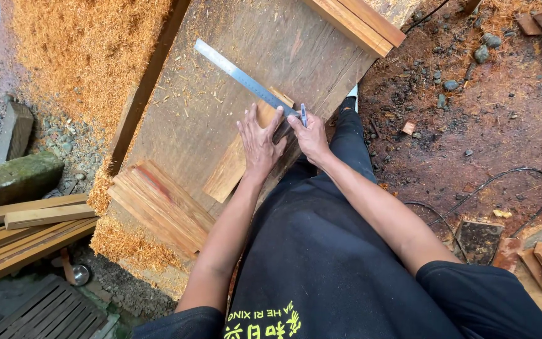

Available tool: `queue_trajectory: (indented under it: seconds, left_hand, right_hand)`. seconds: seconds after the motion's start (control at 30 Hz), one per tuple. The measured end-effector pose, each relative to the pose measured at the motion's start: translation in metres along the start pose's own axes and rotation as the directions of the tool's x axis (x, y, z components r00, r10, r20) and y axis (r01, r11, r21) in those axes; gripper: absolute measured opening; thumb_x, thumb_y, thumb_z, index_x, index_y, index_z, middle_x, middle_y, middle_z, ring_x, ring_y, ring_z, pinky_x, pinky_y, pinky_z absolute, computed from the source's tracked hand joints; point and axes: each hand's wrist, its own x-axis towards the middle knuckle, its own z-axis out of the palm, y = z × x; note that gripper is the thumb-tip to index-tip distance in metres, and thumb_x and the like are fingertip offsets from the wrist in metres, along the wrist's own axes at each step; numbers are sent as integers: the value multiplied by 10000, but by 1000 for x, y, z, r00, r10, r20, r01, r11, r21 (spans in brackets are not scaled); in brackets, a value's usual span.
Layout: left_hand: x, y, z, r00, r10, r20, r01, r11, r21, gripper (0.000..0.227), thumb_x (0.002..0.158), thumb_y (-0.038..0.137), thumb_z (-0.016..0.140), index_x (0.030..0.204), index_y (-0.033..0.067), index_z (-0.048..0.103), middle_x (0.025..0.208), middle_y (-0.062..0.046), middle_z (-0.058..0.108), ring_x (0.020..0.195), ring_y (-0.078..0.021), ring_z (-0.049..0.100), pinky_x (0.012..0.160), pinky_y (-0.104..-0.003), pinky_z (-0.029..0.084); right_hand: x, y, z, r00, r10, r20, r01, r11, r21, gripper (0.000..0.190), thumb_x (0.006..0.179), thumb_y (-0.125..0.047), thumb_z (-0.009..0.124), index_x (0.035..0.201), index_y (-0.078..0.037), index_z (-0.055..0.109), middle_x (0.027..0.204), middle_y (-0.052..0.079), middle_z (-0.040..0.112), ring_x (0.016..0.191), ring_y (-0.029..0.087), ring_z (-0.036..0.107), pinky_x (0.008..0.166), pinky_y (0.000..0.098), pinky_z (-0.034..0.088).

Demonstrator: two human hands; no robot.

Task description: Marking lines on wooden blocks using a try square and a marker for layout

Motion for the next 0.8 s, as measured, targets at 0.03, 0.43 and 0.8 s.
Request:
queue_trajectory:
  seconds: [0.03, 0.43, 0.8]
  left_hand:
    - [1, 0, 1, 1000, -2, 1, 2, 1000, -1, 806, 708, 303, 888, 1427, 424, 544, 1527, -210, 359, 1431, -504, 386, 1133, -729, 294]
    - [-1, 0, -1, 999, 5, 43, -6, 1000, 8, 836, 742, 299, 877, 1477, 420, 499, 1554, -230, 321, 1458, -512, 338, 1147, -735, 249]
    - [-1, 0, 2, 999, 2, 48, -2, 1000, 9, 830, 760, 298, 870, 1488, 416, 488, 1558, -242, 317, 1463, -514, 329, 1147, -751, 223]
  right_hand:
    - [3, 3, -2, 1000, 1, 0, -1, 1000, -1, 81, 954, -142, 727, 934, -64, 715, 557, -67, 477, 475, -1, 449, 462, 150, 309]
    - [-9, -30, 6, 1000, 21, 14, -21, 998, 54, 68, 964, -119, 704, 928, -61, 711, 561, -96, 451, 453, -30, 430, 449, 124, 292]
    - [-8, -31, 7, 1000, 25, 5, -25, 998, 61, 77, 962, -98, 709, 906, -46, 701, 566, -91, 448, 448, -26, 433, 444, 125, 295]
